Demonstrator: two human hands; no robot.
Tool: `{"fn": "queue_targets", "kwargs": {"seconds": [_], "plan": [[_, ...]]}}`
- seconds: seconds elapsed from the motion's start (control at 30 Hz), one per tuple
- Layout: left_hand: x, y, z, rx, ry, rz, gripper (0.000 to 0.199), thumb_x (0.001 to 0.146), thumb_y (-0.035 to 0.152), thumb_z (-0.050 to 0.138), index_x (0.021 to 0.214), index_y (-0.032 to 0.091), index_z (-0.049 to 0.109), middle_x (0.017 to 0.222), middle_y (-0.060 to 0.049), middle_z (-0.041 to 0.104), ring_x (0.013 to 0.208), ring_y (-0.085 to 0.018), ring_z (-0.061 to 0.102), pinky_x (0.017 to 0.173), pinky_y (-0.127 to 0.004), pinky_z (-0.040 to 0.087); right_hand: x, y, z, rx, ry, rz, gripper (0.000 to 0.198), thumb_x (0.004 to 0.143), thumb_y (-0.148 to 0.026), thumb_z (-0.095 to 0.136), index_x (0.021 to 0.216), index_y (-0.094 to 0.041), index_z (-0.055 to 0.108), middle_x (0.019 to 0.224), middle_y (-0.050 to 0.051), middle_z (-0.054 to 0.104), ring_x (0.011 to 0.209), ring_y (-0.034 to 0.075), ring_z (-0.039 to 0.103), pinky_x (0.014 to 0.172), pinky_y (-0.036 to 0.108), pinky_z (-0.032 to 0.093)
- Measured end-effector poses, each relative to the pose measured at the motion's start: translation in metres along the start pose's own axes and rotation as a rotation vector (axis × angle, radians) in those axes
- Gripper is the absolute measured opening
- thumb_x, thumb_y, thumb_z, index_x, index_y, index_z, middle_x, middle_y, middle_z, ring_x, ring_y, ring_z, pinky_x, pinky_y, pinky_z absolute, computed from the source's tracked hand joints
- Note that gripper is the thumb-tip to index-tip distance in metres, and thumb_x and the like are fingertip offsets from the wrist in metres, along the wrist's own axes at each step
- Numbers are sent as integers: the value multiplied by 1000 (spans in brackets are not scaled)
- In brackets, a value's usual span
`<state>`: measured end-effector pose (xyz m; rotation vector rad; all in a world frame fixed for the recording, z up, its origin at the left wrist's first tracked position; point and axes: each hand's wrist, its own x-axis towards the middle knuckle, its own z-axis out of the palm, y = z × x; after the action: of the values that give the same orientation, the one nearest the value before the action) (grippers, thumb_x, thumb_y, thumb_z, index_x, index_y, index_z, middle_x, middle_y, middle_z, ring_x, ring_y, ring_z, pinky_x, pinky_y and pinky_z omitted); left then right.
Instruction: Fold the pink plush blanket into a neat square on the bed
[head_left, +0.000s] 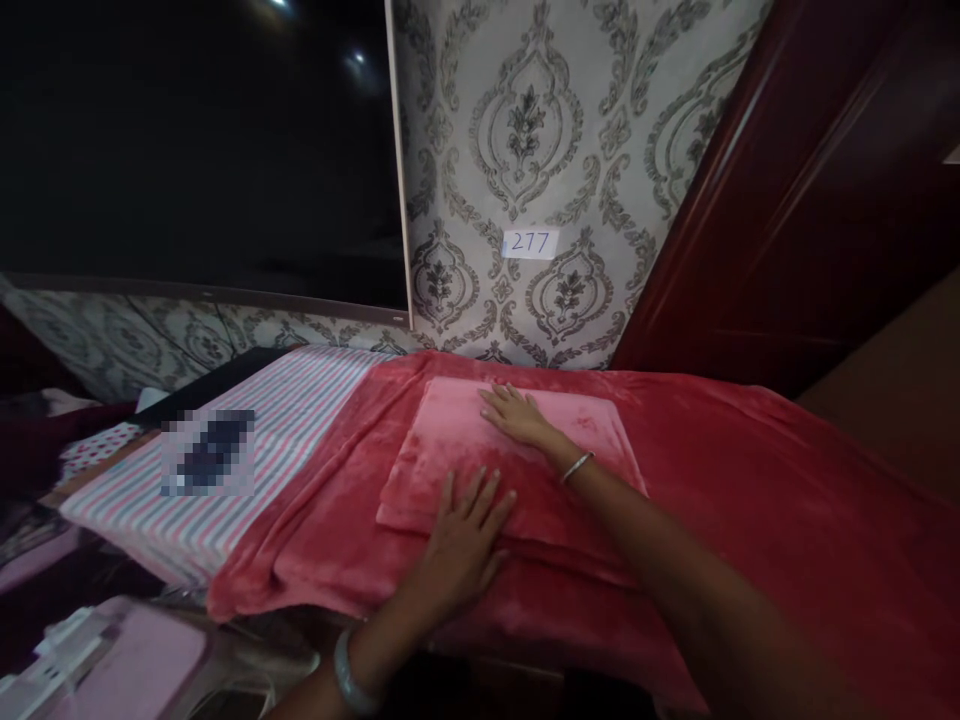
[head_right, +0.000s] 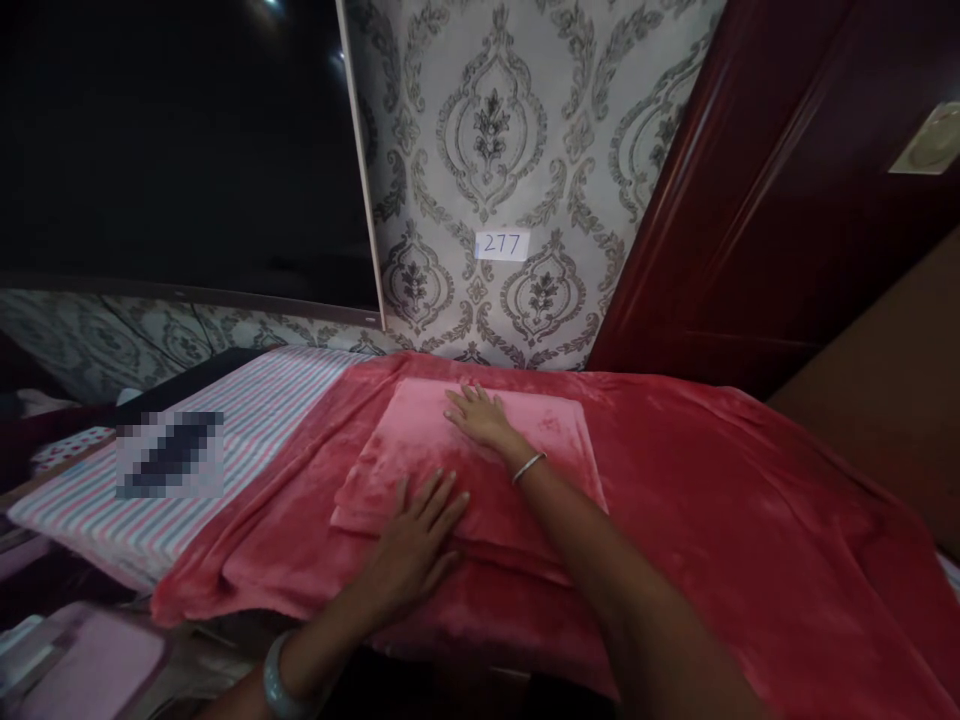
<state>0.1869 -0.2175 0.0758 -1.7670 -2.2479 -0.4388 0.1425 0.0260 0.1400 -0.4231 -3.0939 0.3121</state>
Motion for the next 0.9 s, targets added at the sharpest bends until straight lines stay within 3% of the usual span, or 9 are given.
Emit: {"fn": "queue_targets", "kwargs": {"seconds": [0.1, 0.23, 0.5, 0.7, 0.9], "plan": [[0, 1, -1, 0, -17, -64, 83, 83, 28, 70, 157, 30, 34, 168, -13, 21, 156, -39, 12, 120, -71, 9, 16, -10, -6, -11, 5, 11, 63, 103, -61, 28, 161, -36, 26, 170, 4, 16, 156, 32, 11, 121, 59, 15], [-7, 4, 12, 8, -21, -86, 94, 74, 32, 80, 156, 36, 35, 170, -12, 15, 155, -45, 6, 118, -74, 9, 30, -13, 6, -20, -23, 30, 64, 102, -64, 32, 160, -38, 29, 170, 3, 17, 155, 36, 13, 120, 62, 16], [-12, 3, 21, 13, -31, -60, 93, 77, 33, 76, 158, 36, 31, 171, -8, 12, 155, -43, 5, 119, -73, 8, 38, 3, 36, -23, 42, 5, 66, 101, -68, 27, 161, -40, 24, 169, 4, 21, 152, 40, 22, 117, 64, 21], [-13, 4, 21, 0, -17, -53, 89, 79, 31, 73, 158, 34, 32, 171, -7, 9, 156, -42, 3, 120, -72, 8, 41, 4, 39, -80, 61, 6, 65, 102, -66, 26, 161, -39, 23, 169, 6, 22, 149, 39, 29, 115, 62, 27], [-15, 3, 13, -14, -8, -39, 84, 80, 30, 74, 155, 35, 37, 170, -7, 19, 155, -41, 10, 120, -70, 15, 41, 0, 31, -68, 14, 36, 64, 102, -65, 27, 161, -40, 24, 170, 5, 18, 152, 39, 21, 116, 64, 23]]}}
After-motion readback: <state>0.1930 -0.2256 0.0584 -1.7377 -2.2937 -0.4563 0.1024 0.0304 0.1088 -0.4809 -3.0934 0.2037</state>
